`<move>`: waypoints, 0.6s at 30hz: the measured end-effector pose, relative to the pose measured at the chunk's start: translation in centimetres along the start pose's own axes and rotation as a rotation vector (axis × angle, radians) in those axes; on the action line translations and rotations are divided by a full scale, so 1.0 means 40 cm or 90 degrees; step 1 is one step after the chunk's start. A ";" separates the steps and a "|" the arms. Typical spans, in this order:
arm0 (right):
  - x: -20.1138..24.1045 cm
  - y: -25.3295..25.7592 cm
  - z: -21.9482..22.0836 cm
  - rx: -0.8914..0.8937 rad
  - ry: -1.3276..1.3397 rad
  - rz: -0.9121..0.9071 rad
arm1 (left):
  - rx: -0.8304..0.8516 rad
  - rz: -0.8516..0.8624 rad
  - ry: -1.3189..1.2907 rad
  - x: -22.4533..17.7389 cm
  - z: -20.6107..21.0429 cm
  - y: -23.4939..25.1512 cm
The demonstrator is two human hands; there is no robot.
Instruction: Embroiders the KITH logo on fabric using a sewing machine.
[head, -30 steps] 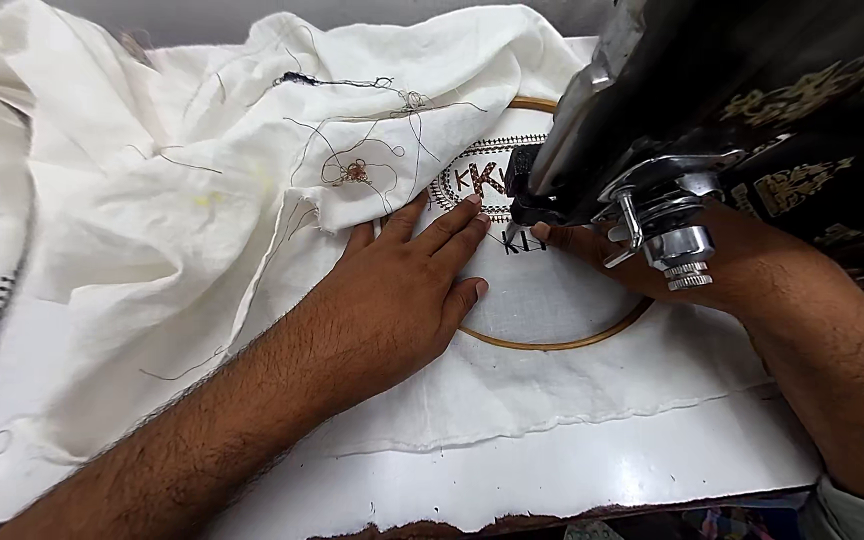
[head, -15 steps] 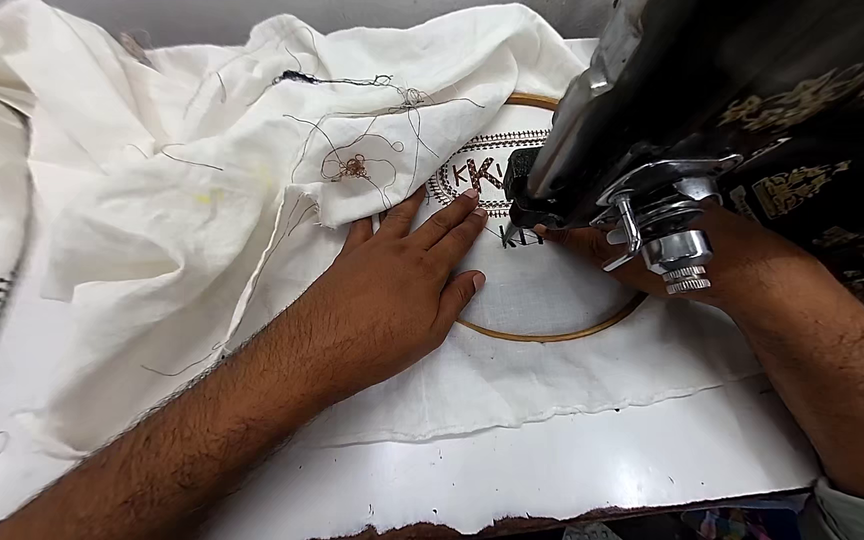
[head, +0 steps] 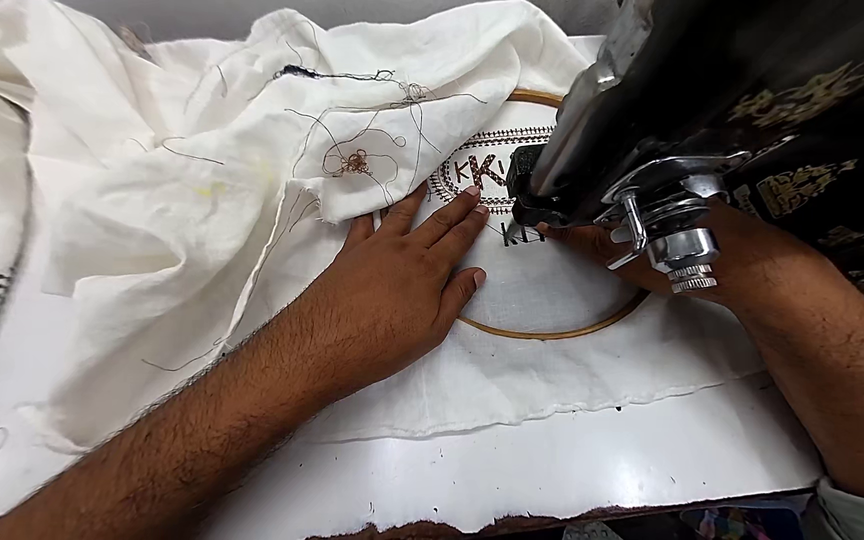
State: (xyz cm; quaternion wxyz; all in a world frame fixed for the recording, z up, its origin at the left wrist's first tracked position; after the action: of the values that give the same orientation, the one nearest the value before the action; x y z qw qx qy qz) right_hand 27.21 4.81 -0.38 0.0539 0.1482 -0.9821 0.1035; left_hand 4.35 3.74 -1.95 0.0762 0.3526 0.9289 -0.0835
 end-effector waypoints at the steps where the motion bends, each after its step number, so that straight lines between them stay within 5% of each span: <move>1: -0.001 0.001 0.000 0.010 -0.002 0.004 | 0.001 0.000 0.001 0.000 0.000 0.000; 18: 0.001 0.000 0.000 0.063 -0.027 0.039 | 0.011 0.003 0.006 -0.007 -0.002 -0.007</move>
State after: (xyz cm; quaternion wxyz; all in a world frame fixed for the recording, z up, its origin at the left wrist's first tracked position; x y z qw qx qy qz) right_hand 27.15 4.80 -0.36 0.0228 0.1229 -0.9807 0.1501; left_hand 4.37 3.37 -1.80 0.0689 0.3554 0.9278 -0.0895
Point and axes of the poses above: each hand's wrist, its own y-axis towards the middle knuckle, its own z-axis out of the palm, x = y × z, the point moved 4 cm from there along y, towards the middle knuckle, and after that the axes turned 8 degrees about x, right-handed, at the moved point
